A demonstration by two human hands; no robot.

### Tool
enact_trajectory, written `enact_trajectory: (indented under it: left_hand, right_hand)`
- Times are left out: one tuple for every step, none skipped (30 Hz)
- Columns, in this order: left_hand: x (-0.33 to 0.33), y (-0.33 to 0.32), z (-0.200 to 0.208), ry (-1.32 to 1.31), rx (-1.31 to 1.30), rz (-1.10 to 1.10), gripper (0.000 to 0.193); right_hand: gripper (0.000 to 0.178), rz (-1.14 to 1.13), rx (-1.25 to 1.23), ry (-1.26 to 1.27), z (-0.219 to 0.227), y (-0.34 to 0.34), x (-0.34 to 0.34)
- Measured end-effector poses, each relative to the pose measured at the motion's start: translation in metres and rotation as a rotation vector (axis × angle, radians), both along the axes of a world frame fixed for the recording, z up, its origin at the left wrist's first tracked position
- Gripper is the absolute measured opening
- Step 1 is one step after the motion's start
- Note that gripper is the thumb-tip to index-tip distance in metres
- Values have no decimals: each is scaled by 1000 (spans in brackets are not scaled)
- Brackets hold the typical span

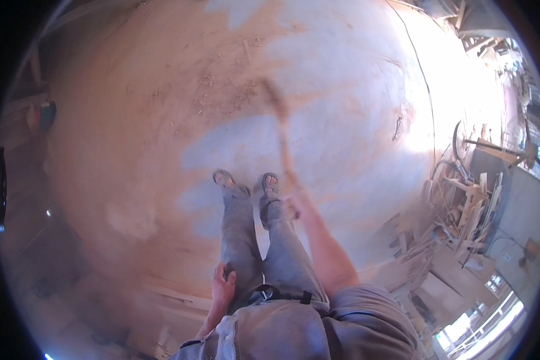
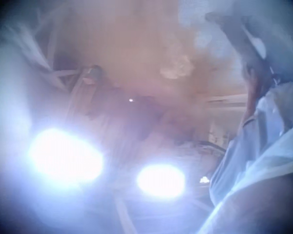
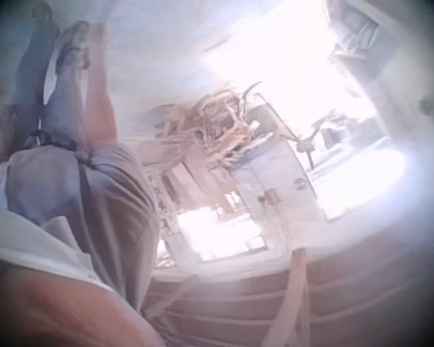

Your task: The person sweeps sawdust and debris on a concrete floor using a traditional straw broom. They gather the debris into a pile and then pick up a bucket to collect the swept material.

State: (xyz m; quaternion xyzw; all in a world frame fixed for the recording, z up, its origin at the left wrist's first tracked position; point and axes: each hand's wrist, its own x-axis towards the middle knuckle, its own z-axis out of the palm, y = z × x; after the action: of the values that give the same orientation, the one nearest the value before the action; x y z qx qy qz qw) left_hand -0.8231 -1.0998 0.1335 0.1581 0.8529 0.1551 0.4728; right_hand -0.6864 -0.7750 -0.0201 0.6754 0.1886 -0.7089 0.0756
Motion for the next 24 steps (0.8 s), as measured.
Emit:
enact_trajectory:
  left_hand:
    - [-5, -3, -3, 34, 16, -28, 51]
    - [-8, 1, -14, 50, 60, -74, 50]
    - [-14, -1, -22, 87, 81, -107, 49]
    - [-24, -1, -29, 78, 78, -110, 49]
    - [-37, 2, -38, 64, 89, -122, 49]
    - [-58, 14, -56, 46, 133, -147, 49]
    - [-85, 26, -72, 66, 158, -109, 48]
    - [-106, 17, -72, 100, 99, -54, 48]
    - [-107, 15, -63, 76, 65, -19, 48]
    - [-110, 10, -51, 39, 42, -28, 47]
    - [-123, 15, -52, 30, 59, -36, 47]
    - [-138, 12, -56, 57, 60, -13, 46]
    - [-146, 8, -52, 93, 53, -26, 45]
    - [-152, 9, -47, 63, 39, -17, 45]
    - [-158, 13, -47, 41, 29, -6, 45]
    - [-166, 24, -51, 31, 34, 9, 45]
    - [-172, 27, -52, 10, 30, 37, 45]
    - [-177, 30, -52, -13, 28, 62, 45]
    - [-184, 33, -52, -45, 24, 79, 45]
    - [-190, 36, -49, -49, 32, 94, 45]
    - [-194, 38, -48, -49, 37, 116, 45]
    - [-196, 45, -47, -56, 43, 129, 45]
    - [-199, 52, -47, -71, 39, 110, 45]
    - [-200, 60, -47, -90, 31, 90, 45]
  right_hand:
    - [19, -9, 172, -59, 4, 33, 3]
    - [14, -220, 288, -81, -32, 64, 34]
    - [12, -449, 270, 30, -49, 96, 38]
    - [11, -683, 246, 139, -63, 119, 36]
    - [11, -587, 251, 210, -86, 127, 35]
    - [11, -498, 289, 279, -114, 143, 36]
    - [12, -405, 307, 348, -132, 153, 23]
    - [14, -395, 180, 171, -128, 105, -61]
    - [13, -143, 160, -96, -132, 71, -106]
    - [10, 117, 149, -96, -133, 27, -142]
    - [15, 382, 160, -89, -128, -14, -184]
    - [38, 336, 111, 58, -94, -39, -240]
    - [63, 280, 58, 184, -54, -57, -289]
    - [74, 400, -23, 244, -41, -57, -313]
    - [84, 522, -97, 316, -27, -57, -338]
    - [88, 663, -151, 353, -23, -51, -357]
    - [86, 657, -175, 387, -7, -46, -367]
    - [84, 647, -199, 419, 12, -42, -376]
    - [83, 629, -224, 443, 33, -35, -385]
    - [82, 544, -235, 488, 55, -22, -384]
    - [82, 464, -251, 536, 71, -4, -373]
    - [72, 351, -375, 449, 63, 14, -354]
    - [55, 291, -489, 327, 34, 34, -326]
    - [37, 218, -590, 192, 5, 55, -297]
